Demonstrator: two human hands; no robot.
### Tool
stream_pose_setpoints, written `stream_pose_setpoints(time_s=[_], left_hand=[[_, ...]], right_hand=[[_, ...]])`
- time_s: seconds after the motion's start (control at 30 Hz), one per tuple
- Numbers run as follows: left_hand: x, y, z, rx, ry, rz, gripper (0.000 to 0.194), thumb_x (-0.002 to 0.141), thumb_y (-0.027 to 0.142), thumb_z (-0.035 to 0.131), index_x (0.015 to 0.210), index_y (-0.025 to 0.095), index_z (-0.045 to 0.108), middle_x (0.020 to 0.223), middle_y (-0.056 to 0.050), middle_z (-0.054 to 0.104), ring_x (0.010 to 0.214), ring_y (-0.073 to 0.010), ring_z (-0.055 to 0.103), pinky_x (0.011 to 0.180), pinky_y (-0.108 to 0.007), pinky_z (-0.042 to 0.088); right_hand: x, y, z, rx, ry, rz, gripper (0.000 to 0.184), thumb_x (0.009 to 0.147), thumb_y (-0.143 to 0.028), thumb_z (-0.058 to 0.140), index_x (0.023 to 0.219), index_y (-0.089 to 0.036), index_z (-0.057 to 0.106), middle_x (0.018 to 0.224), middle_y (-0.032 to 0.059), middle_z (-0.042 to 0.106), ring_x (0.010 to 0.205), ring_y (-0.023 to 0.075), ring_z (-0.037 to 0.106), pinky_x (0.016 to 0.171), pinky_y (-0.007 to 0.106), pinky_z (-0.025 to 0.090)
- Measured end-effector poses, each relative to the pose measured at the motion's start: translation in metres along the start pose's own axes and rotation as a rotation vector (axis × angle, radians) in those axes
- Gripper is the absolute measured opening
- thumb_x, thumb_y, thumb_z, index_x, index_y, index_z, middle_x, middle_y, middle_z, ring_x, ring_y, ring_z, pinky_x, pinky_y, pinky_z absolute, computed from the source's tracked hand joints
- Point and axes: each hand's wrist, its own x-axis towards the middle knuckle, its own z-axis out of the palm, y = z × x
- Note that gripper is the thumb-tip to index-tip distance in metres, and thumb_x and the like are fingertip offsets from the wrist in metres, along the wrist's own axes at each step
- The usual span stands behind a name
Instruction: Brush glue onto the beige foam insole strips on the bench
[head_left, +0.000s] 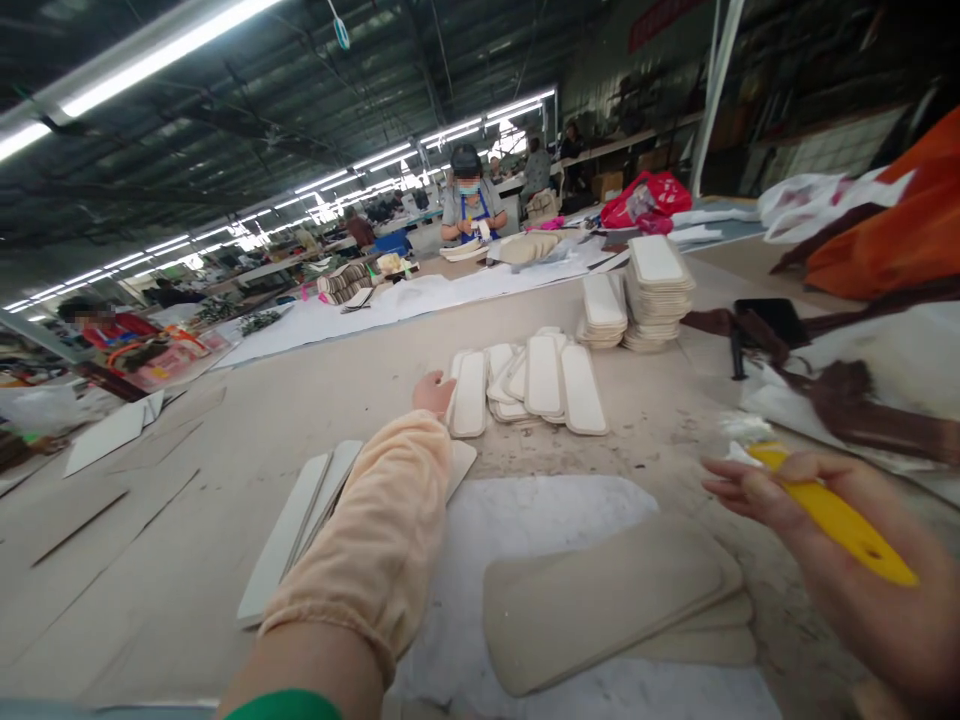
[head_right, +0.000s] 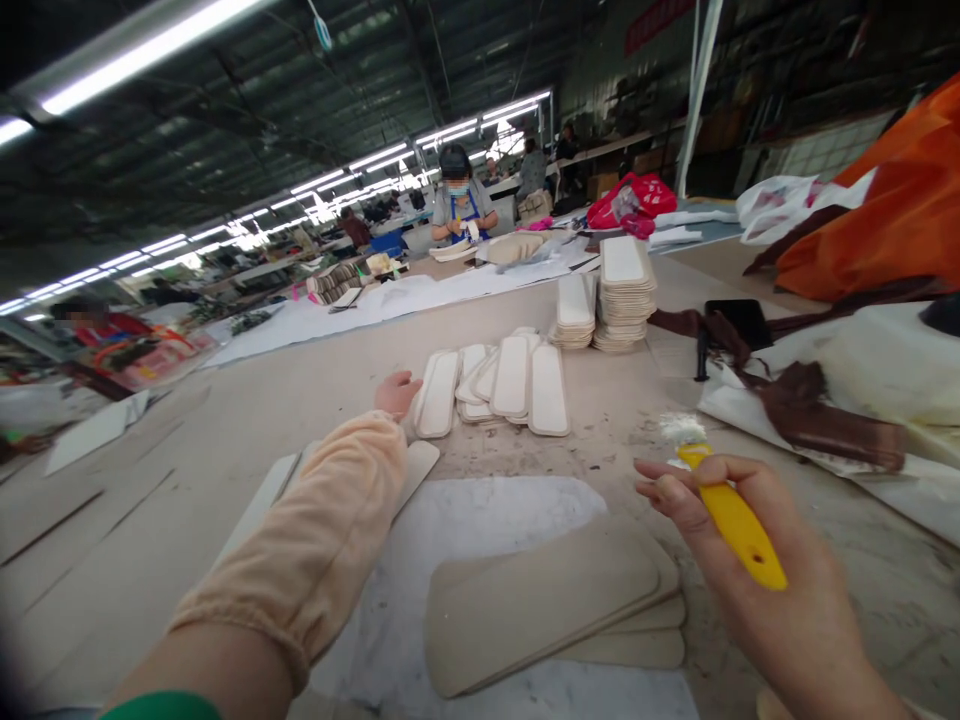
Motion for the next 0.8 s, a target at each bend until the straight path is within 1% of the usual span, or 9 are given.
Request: stream_pose_setpoints(time_s=[0.1,0.17,0.27,0.33,0.4,0.47,0.57,0.67,0.8], left_hand=[[-0.048,0.005,-0.02,0.144,-0.024,0.033,0.031,0.072,0.025,0.075,0.099,0.013,0.068,0.107,-0.008,0.069,0.114,-0.0261,0.057,0.103,-0.037,0.039],[-0.098,0.006,-0.034,0.248,-0.15,0.073,0.044,0.066,0.03,0.077,0.106,0.015,0.067,0.112,-0.008,0.068,0.114,-0.0266,0.058,0.104,-0.038,0.039],[-0.183,0.0,-0.05,0.584,-0.449,0.247,0.071,0.068,0.045,0.074,0.13,0.017,0.053,0.136,-0.013,0.054,0.127,-0.0296,0.048,0.109,-0.044,0.034],[-0.233,-0.009,-0.053,0.717,-0.558,0.291,0.085,0.064,0.045,0.077,0.137,0.015,0.044,0.143,-0.016,0.045,0.134,-0.0315,0.039,0.113,-0.047,0.029],[-0.268,-0.022,-0.051,0.803,-0.58,0.305,0.098,0.056,0.043,0.082,0.139,0.014,0.04,0.146,-0.018,0.04,0.136,-0.0333,0.034,0.114,-0.048,0.028],[-0.287,-0.036,-0.046,0.858,-0.556,0.302,0.104,0.05,0.042,0.086,0.139,0.012,0.039,0.145,-0.019,0.04,0.135,-0.0346,0.034,0.113,-0.048,0.03],[-0.292,-0.05,-0.042,0.902,-0.521,0.304,0.102,0.048,0.042,0.086,0.135,0.011,0.042,0.139,-0.018,0.044,0.128,-0.0353,0.04,0.108,-0.049,0.036],[-0.287,-0.054,-0.045,0.915,-0.515,0.357,0.083,0.054,0.04,0.084,0.125,0.014,0.05,0.133,-0.015,0.049,0.122,-0.0329,0.044,0.103,-0.046,0.04],[-0.283,-0.052,-0.05,0.932,-0.543,0.449,0.061,0.061,0.038,0.078,0.114,0.017,0.055,0.124,-0.012,0.053,0.116,-0.0301,0.048,0.1,-0.043,0.042]], right_hand=[[-0.005,-0.004,-0.004,0.111,-0.124,0.127,0.023,0.078,-0.05,0.065,0.09,-0.034,0.056,0.092,0.007,0.069,0.08,0.0292,0.068,0.07,0.047,0.057],[-0.008,-0.007,-0.008,0.176,-0.217,0.107,0.027,0.082,-0.051,0.062,0.097,-0.029,0.056,0.08,0.0047,0.066,0.071,0.0226,0.064,0.064,0.039,0.054],[-0.017,-0.01,-0.012,0.261,-0.354,0.085,0.028,0.089,-0.05,0.053,0.1,-0.025,0.056,0.061,-0.0008,0.055,0.057,0.0151,0.05,0.054,0.03,0.042],[-0.025,-0.014,-0.011,0.278,-0.418,0.133,0.027,0.092,-0.048,0.049,0.1,-0.023,0.056,0.055,-0.0031,0.048,0.052,0.013,0.043,0.05,0.027,0.036],[-0.036,-0.019,-0.007,0.276,-0.473,0.202,0.027,0.093,-0.048,0.048,0.098,-0.022,0.056,0.053,-0.0044,0.044,0.049,0.0117,0.039,0.048,0.026,0.032],[-0.046,-0.025,-0.003,0.282,-0.532,0.263,0.029,0.093,-0.049,0.047,0.095,-0.022,0.055,0.051,-0.0054,0.042,0.047,0.0105,0.036,0.046,0.025,0.029],[-0.058,-0.031,0.004,0.3,-0.635,0.306,0.03,0.092,-0.051,0.048,0.094,-0.021,0.054,0.049,-0.0065,0.039,0.046,0.0095,0.034,0.045,0.023,0.028],[-0.063,-0.033,0.009,0.319,-0.686,0.311,0.029,0.091,-0.051,0.05,0.095,-0.022,0.053,0.05,-0.0066,0.041,0.047,0.0092,0.035,0.046,0.023,0.029],[-0.056,-0.03,0.009,0.341,-0.607,0.29,0.028,0.092,-0.049,0.05,0.095,-0.022,0.055,0.051,-0.0058,0.045,0.048,0.0094,0.037,0.047,0.022,0.032]])
